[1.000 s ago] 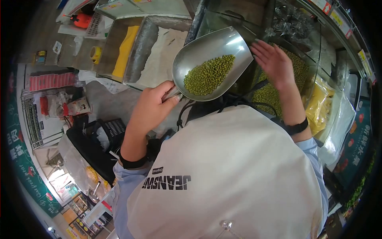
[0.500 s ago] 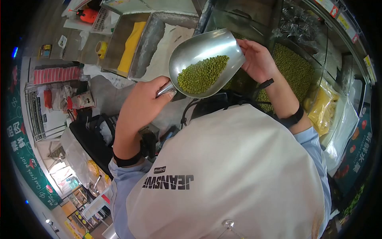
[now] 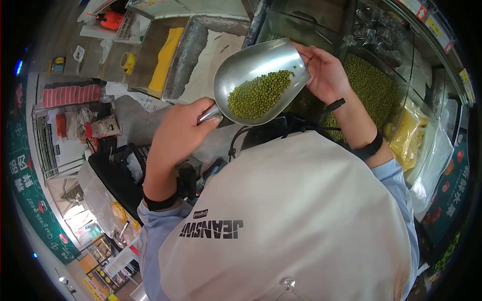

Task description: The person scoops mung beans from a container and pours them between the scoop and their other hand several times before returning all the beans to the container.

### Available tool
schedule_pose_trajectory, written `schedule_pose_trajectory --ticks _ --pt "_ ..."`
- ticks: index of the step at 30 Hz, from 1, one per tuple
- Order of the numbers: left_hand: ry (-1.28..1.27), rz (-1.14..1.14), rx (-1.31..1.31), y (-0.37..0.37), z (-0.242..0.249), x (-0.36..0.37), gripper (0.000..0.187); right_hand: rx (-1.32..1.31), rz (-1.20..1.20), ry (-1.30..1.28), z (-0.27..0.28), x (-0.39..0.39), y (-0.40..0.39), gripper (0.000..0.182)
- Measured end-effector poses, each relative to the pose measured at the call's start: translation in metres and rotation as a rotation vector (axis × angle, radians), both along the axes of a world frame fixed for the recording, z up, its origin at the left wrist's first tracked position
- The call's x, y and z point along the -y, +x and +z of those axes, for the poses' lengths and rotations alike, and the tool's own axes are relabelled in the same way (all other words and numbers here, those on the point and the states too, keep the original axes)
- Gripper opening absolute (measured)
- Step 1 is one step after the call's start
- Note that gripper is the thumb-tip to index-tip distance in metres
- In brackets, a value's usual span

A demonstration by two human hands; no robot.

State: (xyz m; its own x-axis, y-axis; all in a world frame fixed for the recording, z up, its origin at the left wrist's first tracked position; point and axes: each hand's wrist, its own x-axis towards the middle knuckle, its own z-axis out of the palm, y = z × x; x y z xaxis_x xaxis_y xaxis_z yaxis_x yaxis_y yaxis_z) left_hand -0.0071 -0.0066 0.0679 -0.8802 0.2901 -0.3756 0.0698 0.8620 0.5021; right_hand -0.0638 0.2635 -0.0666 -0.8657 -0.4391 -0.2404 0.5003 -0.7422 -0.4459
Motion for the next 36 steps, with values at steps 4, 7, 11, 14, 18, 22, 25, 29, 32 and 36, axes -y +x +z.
schedule_pose_trajectory --ticks 4,7,11,14,18,22,25,29,32,36 --pt "0.026 0.043 0.005 0.004 -0.006 0.001 0.023 -0.058 0.020 -0.161 -0.008 -0.005 -0.003 0.045" --pt "0.079 0.064 -0.003 0.007 -0.013 0.004 0.024 -0.007 -0.042 -0.114 0.003 -0.004 0.000 0.044" --pt "0.152 0.089 -0.018 0.010 -0.022 0.008 0.024 0.011 -0.073 -0.140 -0.001 -0.006 -0.001 0.043" --pt "0.086 0.086 -0.005 0.010 -0.018 0.005 0.027 -0.024 -0.101 -0.168 0.003 -0.006 0.000 0.043" --pt "0.083 0.097 -0.015 0.011 -0.021 0.004 0.027 -0.016 -0.075 -0.179 0.002 -0.006 0.000 0.043" --pt "0.079 0.073 -0.055 0.012 -0.018 0.002 0.026 0.024 -0.082 -0.075 0.001 -0.002 0.001 0.043" --pt "0.054 0.050 -0.084 0.012 -0.016 0.001 0.025 -0.028 -0.015 -0.139 -0.014 -0.006 -0.002 0.044" --pt "0.016 0.027 -0.092 0.011 -0.011 -0.001 0.026 -0.049 0.024 -0.183 -0.017 -0.008 -0.002 0.043" --pt "0.013 0.026 -0.113 0.012 -0.010 -0.002 0.025 -0.020 0.056 -0.247 -0.017 -0.008 0.000 0.041" --pt "0.005 0.042 -0.107 0.012 -0.009 -0.003 0.025 0.094 -0.066 0.028 -0.004 0.002 0.004 0.037"
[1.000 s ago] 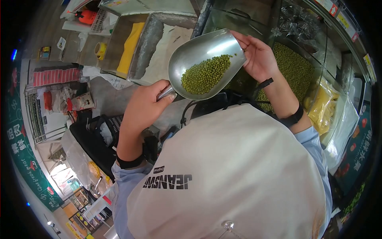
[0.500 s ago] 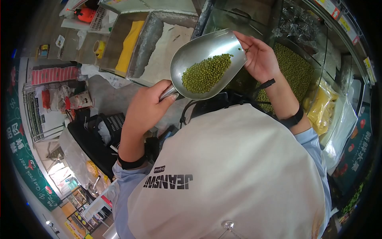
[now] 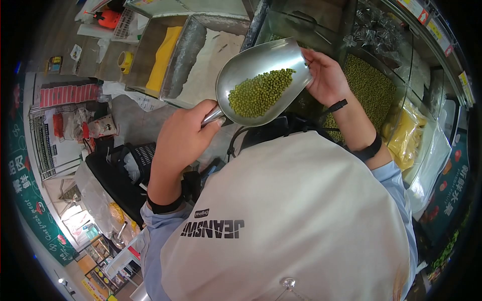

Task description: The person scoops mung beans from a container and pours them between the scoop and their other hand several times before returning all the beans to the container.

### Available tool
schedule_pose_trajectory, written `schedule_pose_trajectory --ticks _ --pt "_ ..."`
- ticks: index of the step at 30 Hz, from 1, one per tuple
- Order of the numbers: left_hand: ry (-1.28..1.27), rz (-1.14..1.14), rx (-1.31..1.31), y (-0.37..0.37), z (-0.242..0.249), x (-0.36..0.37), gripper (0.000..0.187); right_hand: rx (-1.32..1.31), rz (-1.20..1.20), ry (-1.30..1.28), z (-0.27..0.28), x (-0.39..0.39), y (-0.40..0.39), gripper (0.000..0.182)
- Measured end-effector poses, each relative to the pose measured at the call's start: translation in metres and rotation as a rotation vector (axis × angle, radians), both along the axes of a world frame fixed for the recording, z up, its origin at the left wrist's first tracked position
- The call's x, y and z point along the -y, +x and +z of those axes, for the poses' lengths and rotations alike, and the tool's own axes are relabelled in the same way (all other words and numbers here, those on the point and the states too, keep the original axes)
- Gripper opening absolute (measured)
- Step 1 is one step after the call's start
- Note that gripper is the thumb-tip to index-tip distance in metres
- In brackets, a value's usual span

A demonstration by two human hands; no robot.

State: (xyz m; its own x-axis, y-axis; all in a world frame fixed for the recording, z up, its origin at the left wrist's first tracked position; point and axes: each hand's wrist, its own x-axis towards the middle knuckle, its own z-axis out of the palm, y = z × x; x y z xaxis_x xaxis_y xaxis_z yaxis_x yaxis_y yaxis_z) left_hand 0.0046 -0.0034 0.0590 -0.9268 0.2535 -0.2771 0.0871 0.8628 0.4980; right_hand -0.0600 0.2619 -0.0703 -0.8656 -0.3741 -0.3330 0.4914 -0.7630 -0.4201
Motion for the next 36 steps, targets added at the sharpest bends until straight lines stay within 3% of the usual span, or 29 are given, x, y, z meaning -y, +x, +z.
schedule_pose_trajectory --ticks 17,36 --pt "0.013 -0.018 0.053 -0.007 0.002 -0.005 0.022 -0.073 0.008 0.185 0.009 0.005 0.003 0.039" --pt "0.011 -0.030 0.067 -0.008 0.001 -0.006 0.020 -0.142 0.028 0.185 0.000 -0.001 0.002 0.046"
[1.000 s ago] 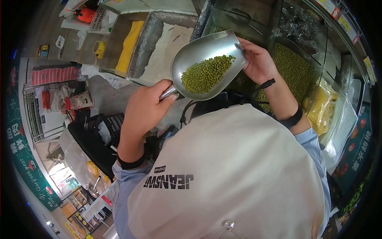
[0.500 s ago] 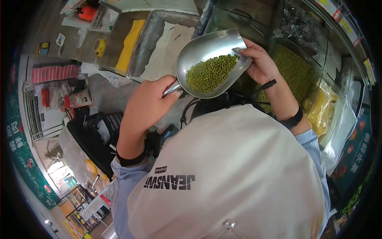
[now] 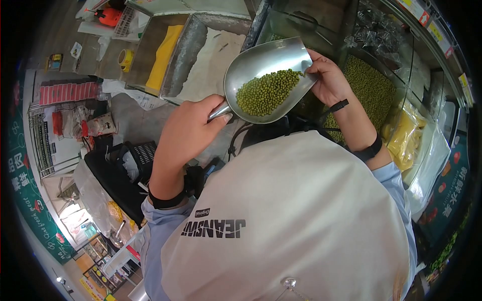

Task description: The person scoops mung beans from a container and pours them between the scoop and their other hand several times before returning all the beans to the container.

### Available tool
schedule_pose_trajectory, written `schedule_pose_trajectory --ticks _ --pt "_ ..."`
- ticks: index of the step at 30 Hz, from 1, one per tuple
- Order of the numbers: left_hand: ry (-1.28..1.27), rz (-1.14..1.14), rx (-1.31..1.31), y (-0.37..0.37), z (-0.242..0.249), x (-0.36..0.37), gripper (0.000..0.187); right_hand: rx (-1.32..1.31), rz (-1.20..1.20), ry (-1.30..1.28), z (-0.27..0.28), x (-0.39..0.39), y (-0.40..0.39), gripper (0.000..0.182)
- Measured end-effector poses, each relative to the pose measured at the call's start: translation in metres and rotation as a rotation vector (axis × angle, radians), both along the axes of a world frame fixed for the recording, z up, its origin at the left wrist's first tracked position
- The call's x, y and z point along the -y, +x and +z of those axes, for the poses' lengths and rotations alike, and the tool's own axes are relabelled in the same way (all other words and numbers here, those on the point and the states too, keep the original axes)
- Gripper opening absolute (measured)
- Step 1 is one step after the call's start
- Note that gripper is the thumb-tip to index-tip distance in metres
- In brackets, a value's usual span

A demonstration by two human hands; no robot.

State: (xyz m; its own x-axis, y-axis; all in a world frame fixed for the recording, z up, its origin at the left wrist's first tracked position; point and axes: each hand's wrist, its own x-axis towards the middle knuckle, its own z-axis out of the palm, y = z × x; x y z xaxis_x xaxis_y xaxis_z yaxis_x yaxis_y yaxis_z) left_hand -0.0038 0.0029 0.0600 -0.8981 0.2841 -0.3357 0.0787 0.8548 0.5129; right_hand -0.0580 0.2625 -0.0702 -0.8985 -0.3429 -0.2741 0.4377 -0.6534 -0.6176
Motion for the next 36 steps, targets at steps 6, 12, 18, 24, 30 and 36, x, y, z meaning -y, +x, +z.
schedule_pose_trajectory --ticks 6,12,18,24,30,36 --pt "0.009 0.004 0.006 0.001 -0.002 0.002 0.020 0.105 -0.075 -0.074 0.009 0.002 0.002 0.048" --pt "0.034 -0.001 0.000 0.003 -0.008 0.006 0.025 0.059 -0.067 -0.115 0.008 -0.004 0.002 0.044" --pt "0.055 -0.003 -0.013 0.004 -0.012 0.008 0.024 -0.036 -0.010 -0.048 -0.004 -0.005 0.000 0.042" --pt "0.062 0.011 0.008 0.005 -0.010 0.007 0.024 -0.046 -0.006 -0.012 -0.004 -0.004 0.000 0.041" --pt "0.055 0.026 0.002 0.008 -0.012 0.008 0.023 -0.006 -0.013 -0.024 -0.005 -0.005 -0.001 0.034" --pt "0.046 0.062 0.031 0.011 -0.012 0.009 0.022 0.051 -0.088 0.025 -0.007 -0.004 -0.002 0.033"
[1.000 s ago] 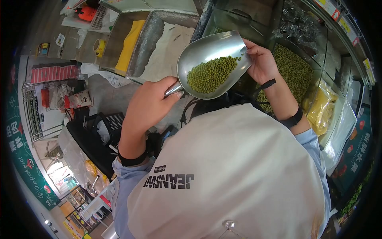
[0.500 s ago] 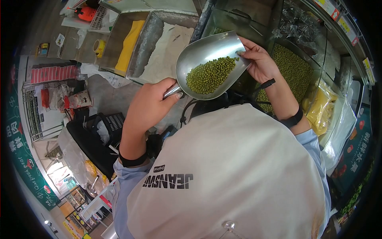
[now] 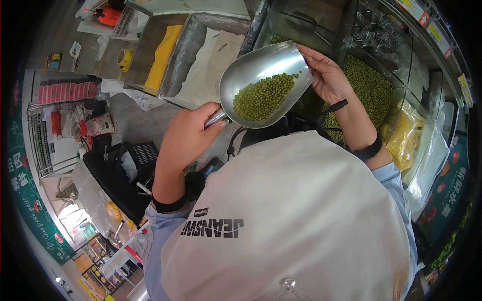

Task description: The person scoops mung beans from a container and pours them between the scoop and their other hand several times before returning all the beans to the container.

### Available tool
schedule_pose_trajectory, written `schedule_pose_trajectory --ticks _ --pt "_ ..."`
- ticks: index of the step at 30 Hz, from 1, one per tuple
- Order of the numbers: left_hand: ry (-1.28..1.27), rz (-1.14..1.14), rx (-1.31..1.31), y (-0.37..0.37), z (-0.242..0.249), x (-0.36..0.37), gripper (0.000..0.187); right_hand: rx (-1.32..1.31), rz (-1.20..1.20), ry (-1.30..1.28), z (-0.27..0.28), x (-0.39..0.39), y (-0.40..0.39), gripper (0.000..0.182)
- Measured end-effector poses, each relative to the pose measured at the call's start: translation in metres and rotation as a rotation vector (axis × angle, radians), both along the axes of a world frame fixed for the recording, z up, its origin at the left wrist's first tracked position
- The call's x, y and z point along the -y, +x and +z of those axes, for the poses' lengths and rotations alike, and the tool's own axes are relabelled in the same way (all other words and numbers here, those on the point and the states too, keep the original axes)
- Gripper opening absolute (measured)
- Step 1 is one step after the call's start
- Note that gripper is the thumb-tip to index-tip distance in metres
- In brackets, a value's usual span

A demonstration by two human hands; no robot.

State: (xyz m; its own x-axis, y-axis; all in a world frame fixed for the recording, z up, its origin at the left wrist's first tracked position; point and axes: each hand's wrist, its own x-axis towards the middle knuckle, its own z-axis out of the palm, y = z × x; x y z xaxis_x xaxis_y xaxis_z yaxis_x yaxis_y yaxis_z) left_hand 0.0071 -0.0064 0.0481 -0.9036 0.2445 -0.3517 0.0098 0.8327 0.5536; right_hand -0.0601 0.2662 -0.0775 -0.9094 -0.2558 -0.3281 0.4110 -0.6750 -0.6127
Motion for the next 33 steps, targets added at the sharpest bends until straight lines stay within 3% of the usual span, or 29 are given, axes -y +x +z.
schedule_pose_trajectory --ticks 20,33 --pt "0.049 0.042 -0.005 0.007 -0.011 0.010 0.023 0.144 -0.102 0.095 0.005 -0.001 0.001 0.037" --pt "0.054 0.045 0.013 0.007 -0.010 0.010 0.024 0.024 -0.093 0.020 -0.005 -0.034 0.003 0.044"
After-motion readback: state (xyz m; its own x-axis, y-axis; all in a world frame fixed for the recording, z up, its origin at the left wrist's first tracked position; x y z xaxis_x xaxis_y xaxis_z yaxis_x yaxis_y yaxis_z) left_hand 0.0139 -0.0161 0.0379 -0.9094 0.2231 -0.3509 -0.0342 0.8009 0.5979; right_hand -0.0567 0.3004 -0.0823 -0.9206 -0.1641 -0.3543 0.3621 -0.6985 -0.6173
